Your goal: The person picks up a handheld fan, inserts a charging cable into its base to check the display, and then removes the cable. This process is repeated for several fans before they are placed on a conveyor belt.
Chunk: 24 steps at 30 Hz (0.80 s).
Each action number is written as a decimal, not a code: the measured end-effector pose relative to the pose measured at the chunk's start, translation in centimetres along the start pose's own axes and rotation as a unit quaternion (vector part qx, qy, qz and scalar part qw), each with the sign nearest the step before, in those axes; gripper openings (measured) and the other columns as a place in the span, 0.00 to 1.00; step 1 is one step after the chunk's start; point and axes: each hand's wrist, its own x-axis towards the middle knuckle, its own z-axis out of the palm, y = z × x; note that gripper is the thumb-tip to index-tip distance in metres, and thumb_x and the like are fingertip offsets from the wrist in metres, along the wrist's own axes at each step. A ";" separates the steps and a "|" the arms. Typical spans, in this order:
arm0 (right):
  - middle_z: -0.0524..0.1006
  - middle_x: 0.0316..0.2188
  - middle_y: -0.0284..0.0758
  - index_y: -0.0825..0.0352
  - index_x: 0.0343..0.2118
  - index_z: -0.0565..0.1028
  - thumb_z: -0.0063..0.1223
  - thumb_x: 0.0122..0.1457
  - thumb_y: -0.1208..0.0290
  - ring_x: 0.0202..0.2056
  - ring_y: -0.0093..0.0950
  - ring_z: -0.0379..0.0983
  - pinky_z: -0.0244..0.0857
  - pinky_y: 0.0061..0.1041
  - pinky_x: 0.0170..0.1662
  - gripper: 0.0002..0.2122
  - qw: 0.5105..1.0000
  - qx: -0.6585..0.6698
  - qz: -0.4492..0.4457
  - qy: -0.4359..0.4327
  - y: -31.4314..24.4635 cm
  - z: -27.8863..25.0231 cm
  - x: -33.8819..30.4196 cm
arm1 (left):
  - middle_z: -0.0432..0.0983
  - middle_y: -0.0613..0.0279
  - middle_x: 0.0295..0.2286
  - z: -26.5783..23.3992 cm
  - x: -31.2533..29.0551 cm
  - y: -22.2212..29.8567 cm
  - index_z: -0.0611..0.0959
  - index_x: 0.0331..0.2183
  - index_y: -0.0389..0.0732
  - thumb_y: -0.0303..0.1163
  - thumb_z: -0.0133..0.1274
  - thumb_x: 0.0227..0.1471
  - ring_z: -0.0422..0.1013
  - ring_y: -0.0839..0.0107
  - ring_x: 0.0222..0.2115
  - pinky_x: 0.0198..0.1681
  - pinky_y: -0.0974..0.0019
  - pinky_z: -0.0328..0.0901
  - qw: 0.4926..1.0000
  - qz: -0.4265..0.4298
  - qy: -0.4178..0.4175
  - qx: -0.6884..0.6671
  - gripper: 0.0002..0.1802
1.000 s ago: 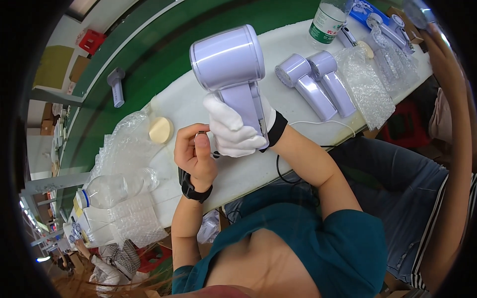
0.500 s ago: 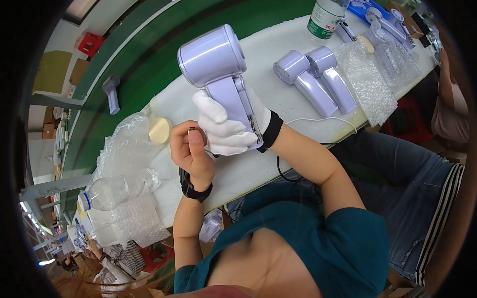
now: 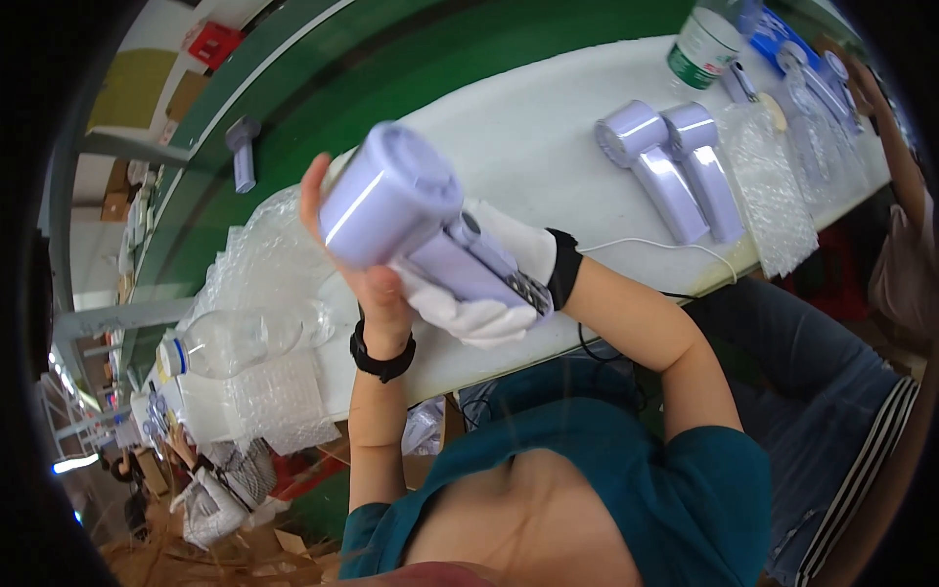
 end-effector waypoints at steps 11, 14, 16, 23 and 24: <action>0.69 0.44 0.39 0.66 0.50 0.63 0.47 0.55 0.61 0.45 0.27 0.67 0.57 0.24 0.50 0.22 0.845 -0.395 -0.344 0.110 -1.9 1.1 -0.5 | 0.66 0.59 0.32 -1.3 -0.6 1.6 0.62 0.41 0.36 0.50 0.58 0.36 0.65 0.75 0.31 0.34 0.71 0.62 0.982 -0.135 -0.026 -0.126 0.38; 0.69 0.45 0.38 0.66 0.51 0.63 0.56 0.49 0.64 0.45 0.28 0.66 0.57 0.24 0.50 0.26 0.736 -0.545 -0.395 0.065 -0.9 1.3 -0.4 | 0.67 0.60 0.29 -1.2 -0.7 1.8 0.63 0.39 0.36 0.47 0.57 0.37 0.64 0.76 0.30 0.34 0.72 0.61 0.973 -0.176 -0.030 -0.149 0.33; 0.69 0.45 0.37 0.66 0.51 0.63 0.60 0.46 0.66 0.46 0.28 0.66 0.57 0.25 0.50 0.28 0.671 -0.613 -0.415 0.043 -0.9 1.2 -0.5 | 0.67 0.61 0.27 -1.3 -0.5 1.9 0.64 0.37 0.36 0.45 0.56 0.38 0.64 0.77 0.29 0.32 0.73 0.61 0.968 -0.187 -0.043 -0.162 0.30; 0.67 0.46 0.40 0.65 0.45 0.69 0.64 0.41 0.69 0.45 0.31 0.67 0.61 0.27 0.46 0.25 0.609 -0.672 -0.421 0.018 -2.1 0.5 -0.8 | 0.67 0.64 0.24 -0.9 -0.1 1.9 0.66 0.34 0.35 0.44 0.54 0.39 0.62 0.80 0.26 0.30 0.75 0.58 0.961 -0.213 -0.058 -0.169 0.26; 0.67 0.46 0.40 0.65 0.45 0.69 0.64 0.41 0.69 0.45 0.31 0.67 0.61 0.27 0.46 0.25 0.611 -0.671 -0.419 0.017 -2.0 0.4 -0.6 | 0.67 0.64 0.24 -1.0 -0.1 1.6 0.66 0.33 0.35 0.44 0.54 0.39 0.61 0.80 0.26 0.29 0.75 0.58 0.960 -0.213 -0.050 -0.172 0.25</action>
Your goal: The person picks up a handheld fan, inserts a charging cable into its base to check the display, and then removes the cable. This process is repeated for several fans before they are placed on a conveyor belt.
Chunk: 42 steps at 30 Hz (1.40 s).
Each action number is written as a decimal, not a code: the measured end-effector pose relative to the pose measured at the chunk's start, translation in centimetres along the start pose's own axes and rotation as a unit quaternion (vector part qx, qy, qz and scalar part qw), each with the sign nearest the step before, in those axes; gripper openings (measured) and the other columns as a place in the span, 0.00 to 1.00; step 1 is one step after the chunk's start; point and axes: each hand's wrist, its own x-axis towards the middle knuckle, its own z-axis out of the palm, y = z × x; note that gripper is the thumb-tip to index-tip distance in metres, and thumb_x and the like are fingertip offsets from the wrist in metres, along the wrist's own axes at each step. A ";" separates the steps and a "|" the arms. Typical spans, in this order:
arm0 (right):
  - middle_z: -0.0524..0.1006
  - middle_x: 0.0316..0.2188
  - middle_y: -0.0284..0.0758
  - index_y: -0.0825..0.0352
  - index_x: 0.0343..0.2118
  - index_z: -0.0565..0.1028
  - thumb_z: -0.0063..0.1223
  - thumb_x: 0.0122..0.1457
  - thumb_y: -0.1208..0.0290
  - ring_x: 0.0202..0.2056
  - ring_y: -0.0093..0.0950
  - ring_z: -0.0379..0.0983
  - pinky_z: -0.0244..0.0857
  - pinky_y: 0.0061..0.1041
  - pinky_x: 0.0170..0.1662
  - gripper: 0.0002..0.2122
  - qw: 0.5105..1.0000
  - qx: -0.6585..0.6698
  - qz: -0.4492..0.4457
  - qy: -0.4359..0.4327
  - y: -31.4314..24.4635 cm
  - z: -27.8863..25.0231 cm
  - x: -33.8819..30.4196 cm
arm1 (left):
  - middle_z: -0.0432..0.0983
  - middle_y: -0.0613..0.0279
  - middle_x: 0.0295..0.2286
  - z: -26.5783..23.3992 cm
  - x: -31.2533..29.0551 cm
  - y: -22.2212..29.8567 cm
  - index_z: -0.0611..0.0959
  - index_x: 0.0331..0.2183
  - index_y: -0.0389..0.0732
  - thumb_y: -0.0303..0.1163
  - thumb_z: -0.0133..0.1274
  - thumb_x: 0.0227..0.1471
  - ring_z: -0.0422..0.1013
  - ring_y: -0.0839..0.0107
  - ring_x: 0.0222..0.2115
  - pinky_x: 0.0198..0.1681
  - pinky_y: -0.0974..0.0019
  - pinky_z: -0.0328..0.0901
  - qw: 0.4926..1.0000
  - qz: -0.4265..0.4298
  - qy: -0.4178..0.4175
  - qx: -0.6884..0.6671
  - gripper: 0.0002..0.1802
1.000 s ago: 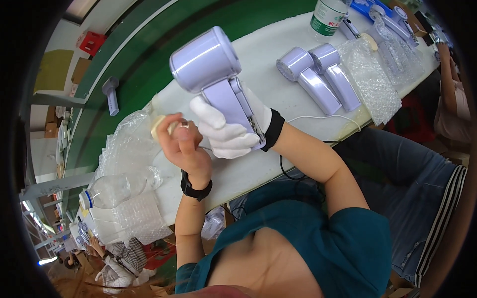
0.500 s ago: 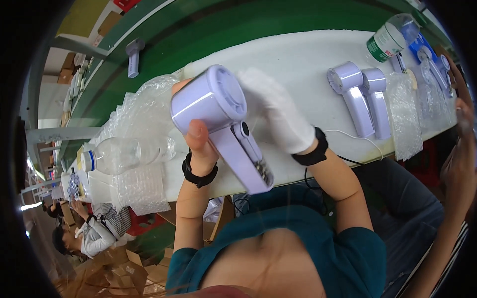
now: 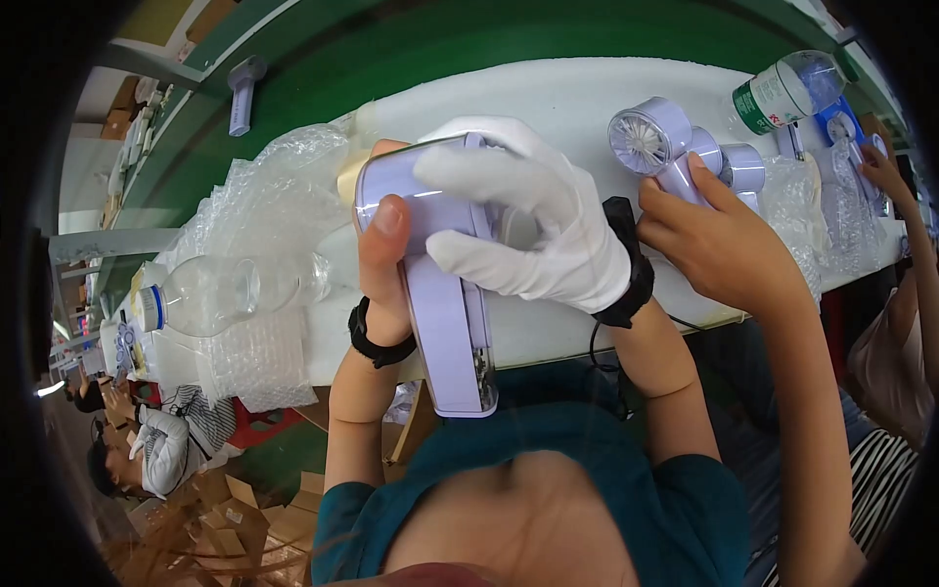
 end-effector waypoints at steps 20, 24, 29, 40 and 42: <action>0.62 0.49 0.49 0.66 0.41 0.71 0.59 0.46 0.72 0.44 0.35 0.67 0.60 0.29 0.47 0.17 0.998 0.022 -0.042 0.036 -1.0 1.8 -0.6 | 0.67 0.62 0.24 0.1 -0.5 1.1 0.66 0.34 0.35 0.43 0.55 0.38 0.62 0.79 0.26 0.29 0.74 0.58 1.000 0.009 0.009 0.014 0.26; 0.62 0.49 0.50 0.66 0.40 0.71 0.59 0.46 0.72 0.43 0.36 0.67 0.60 0.30 0.47 0.17 0.969 0.183 0.164 0.032 -1.8 1.9 -0.6 | 0.67 0.63 0.24 -0.3 -0.5 0.9 0.66 0.34 0.35 0.43 0.55 0.38 0.62 0.79 0.25 0.29 0.74 0.58 1.000 0.020 0.008 0.022 0.25; 0.63 0.48 0.51 0.65 0.41 0.71 0.59 0.46 0.72 0.43 0.38 0.68 0.61 0.30 0.46 0.17 0.997 0.021 -0.053 0.043 -0.4 1.8 -0.6 | 0.67 0.63 0.24 0.0 -0.5 0.7 0.66 0.33 0.35 0.42 0.55 0.38 0.62 0.79 0.25 0.28 0.75 0.58 1.000 0.012 -0.005 0.008 0.25; 0.65 0.47 0.48 0.65 0.45 0.66 0.59 0.46 0.73 0.42 0.31 0.68 0.61 0.26 0.45 0.22 0.897 0.314 0.309 0.043 -3.9 1.4 0.6 | 0.68 0.63 0.24 -0.3 -0.5 0.8 0.66 0.34 0.35 0.44 0.55 0.38 0.62 0.79 0.25 0.29 0.75 0.59 0.999 0.036 0.002 0.023 0.26; 0.65 0.47 0.48 0.65 0.46 0.65 0.59 0.46 0.72 0.40 0.30 0.68 0.62 0.26 0.43 0.23 0.914 0.294 0.278 0.034 -3.7 1.4 0.3 | 0.68 0.63 0.24 -0.1 -0.5 0.8 0.66 0.34 0.35 0.44 0.55 0.38 0.62 0.79 0.25 0.29 0.75 0.59 0.999 0.037 0.004 0.028 0.26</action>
